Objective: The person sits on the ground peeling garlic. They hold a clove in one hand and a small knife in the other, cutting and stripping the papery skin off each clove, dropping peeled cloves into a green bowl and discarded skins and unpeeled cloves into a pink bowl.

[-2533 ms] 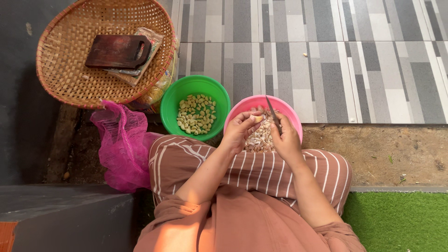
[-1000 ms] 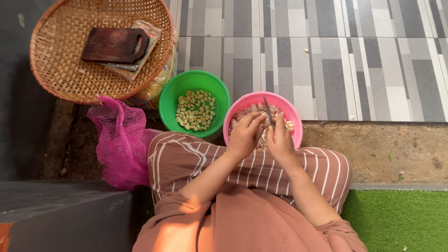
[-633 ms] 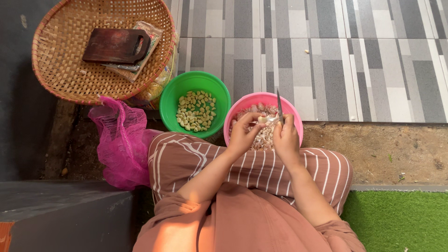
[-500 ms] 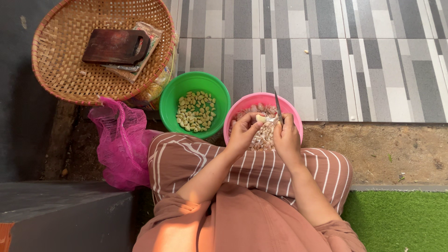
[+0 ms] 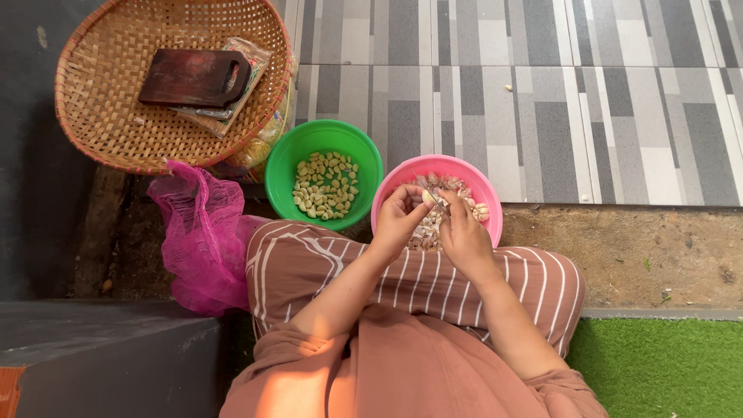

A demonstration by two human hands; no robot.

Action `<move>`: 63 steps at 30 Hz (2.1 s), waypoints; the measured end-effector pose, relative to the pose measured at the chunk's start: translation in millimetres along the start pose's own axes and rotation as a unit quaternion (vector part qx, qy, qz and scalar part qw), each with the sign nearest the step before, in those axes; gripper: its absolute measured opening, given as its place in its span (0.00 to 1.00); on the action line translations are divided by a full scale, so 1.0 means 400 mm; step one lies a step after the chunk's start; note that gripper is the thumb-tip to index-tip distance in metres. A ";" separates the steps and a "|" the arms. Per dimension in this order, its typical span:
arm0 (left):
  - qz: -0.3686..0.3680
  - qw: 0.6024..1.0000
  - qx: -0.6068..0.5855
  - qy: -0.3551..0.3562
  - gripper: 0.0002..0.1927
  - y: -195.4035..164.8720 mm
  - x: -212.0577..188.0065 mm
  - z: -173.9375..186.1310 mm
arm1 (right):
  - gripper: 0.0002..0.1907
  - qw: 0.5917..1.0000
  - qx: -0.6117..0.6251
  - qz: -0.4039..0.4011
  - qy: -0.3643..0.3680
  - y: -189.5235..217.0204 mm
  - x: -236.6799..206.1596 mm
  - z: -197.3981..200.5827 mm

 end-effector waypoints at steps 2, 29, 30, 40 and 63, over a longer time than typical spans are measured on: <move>0.015 1.000 0.010 -0.017 0.11 0.005 0.001 0.003 | 0.24 1.000 -0.010 -0.010 0.010 -0.014 -0.002 -0.018; 0.073 0.996 -0.039 0.025 0.14 0.001 -0.004 0.002 | 0.15 0.996 0.013 -0.004 -0.086 -0.056 -0.027 -0.065; 0.062 0.997 -0.027 0.030 0.14 0.003 -0.004 0.002 | 0.14 0.996 0.017 -0.027 -0.078 -0.064 -0.027 -0.072; 0.036 0.997 -0.067 0.011 0.18 -0.052 -0.010 -0.023 | 0.13 0.992 0.022 -0.107 -0.060 -0.109 0.009 -0.024; -0.120 0.953 0.277 0.013 0.11 -0.069 -0.015 -0.045 | 0.21 0.996 0.084 -0.003 -0.009 0.019 0.005 0.027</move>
Point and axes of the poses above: each hand's wrist, its own x-axis towards the middle knuckle, its own z-axis out of the back of the hand, y = z × x, the point moved 2 cm from there along x, towards the middle knuckle, and after that the axes turned 14 degrees about -x, right-handed, at the moved point
